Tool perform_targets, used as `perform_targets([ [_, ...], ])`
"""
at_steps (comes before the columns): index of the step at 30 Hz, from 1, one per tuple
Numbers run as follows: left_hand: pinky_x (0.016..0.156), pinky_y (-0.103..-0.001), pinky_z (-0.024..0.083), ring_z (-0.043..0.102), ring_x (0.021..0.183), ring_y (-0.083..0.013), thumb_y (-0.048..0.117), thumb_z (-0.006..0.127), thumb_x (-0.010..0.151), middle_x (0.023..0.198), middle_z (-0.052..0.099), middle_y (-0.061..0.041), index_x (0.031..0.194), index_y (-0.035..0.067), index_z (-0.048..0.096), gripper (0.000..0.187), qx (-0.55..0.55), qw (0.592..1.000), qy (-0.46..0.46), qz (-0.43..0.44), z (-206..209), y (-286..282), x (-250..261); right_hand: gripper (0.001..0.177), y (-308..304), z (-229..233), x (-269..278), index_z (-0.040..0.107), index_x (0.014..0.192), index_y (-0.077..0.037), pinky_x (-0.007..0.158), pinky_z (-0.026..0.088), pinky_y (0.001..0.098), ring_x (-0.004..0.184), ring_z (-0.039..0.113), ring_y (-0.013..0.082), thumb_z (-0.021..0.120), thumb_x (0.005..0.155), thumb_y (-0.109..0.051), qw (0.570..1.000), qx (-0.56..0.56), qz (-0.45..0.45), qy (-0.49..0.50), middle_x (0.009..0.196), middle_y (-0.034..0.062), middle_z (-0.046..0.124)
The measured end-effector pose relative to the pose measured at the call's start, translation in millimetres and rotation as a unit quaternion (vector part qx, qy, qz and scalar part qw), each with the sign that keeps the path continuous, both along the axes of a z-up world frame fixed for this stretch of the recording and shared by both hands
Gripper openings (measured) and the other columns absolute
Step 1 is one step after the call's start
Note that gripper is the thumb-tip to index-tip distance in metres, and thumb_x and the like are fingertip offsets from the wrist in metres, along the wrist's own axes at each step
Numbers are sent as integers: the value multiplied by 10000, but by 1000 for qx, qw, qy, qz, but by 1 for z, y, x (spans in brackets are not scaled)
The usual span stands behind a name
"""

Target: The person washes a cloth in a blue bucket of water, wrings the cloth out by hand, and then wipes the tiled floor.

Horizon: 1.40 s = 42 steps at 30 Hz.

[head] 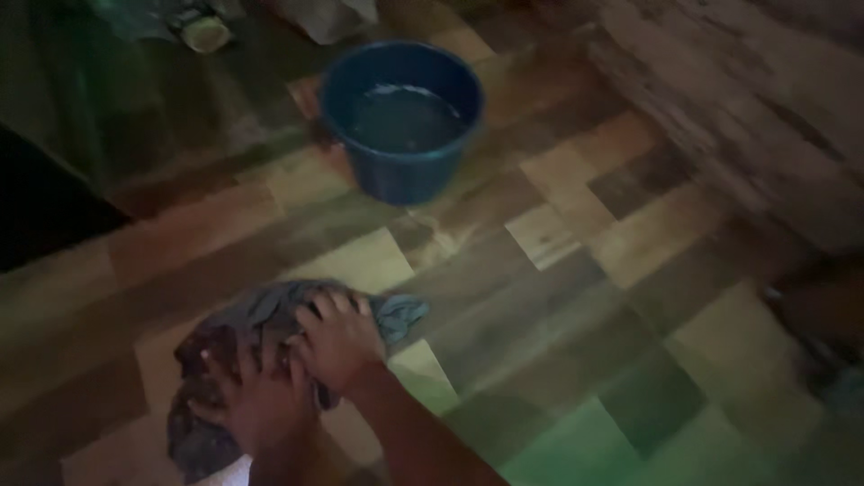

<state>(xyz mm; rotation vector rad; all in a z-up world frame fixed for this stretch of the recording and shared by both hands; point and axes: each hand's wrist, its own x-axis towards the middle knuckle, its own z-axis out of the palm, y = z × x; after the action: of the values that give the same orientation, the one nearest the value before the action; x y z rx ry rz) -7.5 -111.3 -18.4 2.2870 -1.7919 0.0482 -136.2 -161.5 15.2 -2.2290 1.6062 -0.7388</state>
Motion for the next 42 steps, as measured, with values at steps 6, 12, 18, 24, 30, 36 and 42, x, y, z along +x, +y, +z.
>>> perform_targets([
  [6, 1057, -823, -2, 53, 1545, -398, 551, 363, 960, 1657, 282, -41, 1516, 272, 449, 627, 16, 1000, 0, 1, -11, -114, 34, 360, -101, -14, 28, 652, 1244, -141, 1069, 375, 550, 1257, 531, 333, 602, 963, -361, 999, -39, -7, -20, 1301, 99, 623],
  [12, 1142, -760, 35, 55, 1581, -301, 579, 323, 975, 1689, 226, 11, 1564, 313, 374, 648, 104, 994, -8, -19, -19, -206, 67, 323, -181, -56, 61, 671, 1231, -134, 1077, 436, 486, 1248, 582, 308, 597, 989, -333, 992, -91, -44, -75, 1276, 81, 676],
  [18, 1140, -742, 74, 75, 1562, -327, 687, 340, 917, 1699, 184, 6, 1581, 297, 318, 771, 102, 991, 6, -85, -15, -242, 89, 427, -215, -92, 77, 658, 1354, -149, 1163, 382, 445, 1379, 526, 241, 544, 1001, -359, 988, -124, -74, -52, 1428, 30, 628],
  [24, 1142, -752, 56, 49, 1561, -344, 691, 361, 910, 1717, 118, -15, 1600, 262, 294, 815, 105, 989, 46, -92, -17, -246, 95, 427, -246, -92, 79, 512, 1428, -272, 1243, 239, 407, 1505, 344, 189, 435, 1031, -410, 990, -54, -10, 129, 1631, -33, 410],
  [30, 1183, -711, 19, 43, 1554, -357, 729, 416, 901, 1717, 95, -20, 1584, 266, 330, 830, 138, 983, 75, -96, -7, -254, 96, 562, -223, -65, 64, 393, 1555, -233, 1220, 237, 448, 1509, 320, 230, 437, 1033, -437, 997, 27, -3, 72, 1644, 1, 364],
  [36, 1238, -693, 48, 60, 1618, -314, 723, 405, 953, 1775, 94, 13, 1502, 258, 518, 729, 198, 975, 17, -95, -12, -219, 77, 546, -178, -60, 37, 432, 1529, -195, 1208, 254, 469, 1500, 348, 252, 463, 1035, -424, 998, 0, 7, 70, 1622, 35, 408],
  [42, 1218, -723, 33, 67, 1622, -296, 650, 454, 946, 1753, 140, -14, 1482, 261, 526, 667, 197, 973, -4, -122, -9, -143, 28, 534, -97, -37, -13, 452, 1510, -183, 1189, 252, 499, 1482, 346, 256, 482, 1027, -408, 996, 45, 7, 83, 1601, 35, 422],
])
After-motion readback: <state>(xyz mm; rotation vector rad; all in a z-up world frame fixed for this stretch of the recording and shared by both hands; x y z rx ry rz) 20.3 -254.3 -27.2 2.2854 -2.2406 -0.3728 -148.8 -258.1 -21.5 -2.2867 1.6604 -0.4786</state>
